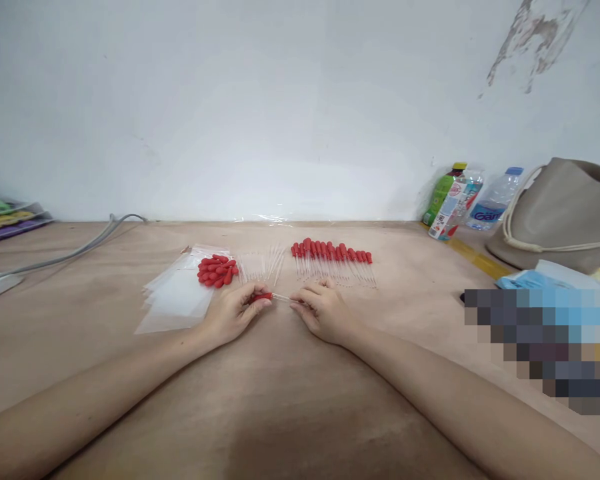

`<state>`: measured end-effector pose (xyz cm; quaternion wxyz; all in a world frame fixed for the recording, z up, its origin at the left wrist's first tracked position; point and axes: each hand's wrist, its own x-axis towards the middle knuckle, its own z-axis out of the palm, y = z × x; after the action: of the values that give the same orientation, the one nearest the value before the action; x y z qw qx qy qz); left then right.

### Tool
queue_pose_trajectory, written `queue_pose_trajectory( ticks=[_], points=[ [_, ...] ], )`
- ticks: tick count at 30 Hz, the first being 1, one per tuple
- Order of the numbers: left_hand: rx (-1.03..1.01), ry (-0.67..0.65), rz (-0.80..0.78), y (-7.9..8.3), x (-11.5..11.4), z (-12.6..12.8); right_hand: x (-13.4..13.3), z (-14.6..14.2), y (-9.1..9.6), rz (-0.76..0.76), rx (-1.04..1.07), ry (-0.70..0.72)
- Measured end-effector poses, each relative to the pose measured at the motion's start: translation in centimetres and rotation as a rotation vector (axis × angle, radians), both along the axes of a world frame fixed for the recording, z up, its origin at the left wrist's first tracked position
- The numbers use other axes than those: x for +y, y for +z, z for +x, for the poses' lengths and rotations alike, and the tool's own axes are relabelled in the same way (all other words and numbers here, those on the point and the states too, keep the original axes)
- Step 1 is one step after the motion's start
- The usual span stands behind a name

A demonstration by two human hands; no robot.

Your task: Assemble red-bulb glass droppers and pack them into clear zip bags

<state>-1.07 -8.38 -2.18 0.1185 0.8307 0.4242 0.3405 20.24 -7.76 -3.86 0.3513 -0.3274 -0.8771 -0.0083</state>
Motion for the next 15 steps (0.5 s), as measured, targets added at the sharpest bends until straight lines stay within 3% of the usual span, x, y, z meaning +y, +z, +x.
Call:
queue_pose_trajectory(
  ticks=[8,15],
  points=[
    [-0.032,-0.083,-0.030,-0.52,0.01,-0.43,0.37,0.31,0.38,-0.037,-0.062,0.084],
    [0.012,-0.142,-0.071,-1.03,0.23,-0.66,0.08,0.21,0.87,0.048,-0.173,0.013]
  ],
)
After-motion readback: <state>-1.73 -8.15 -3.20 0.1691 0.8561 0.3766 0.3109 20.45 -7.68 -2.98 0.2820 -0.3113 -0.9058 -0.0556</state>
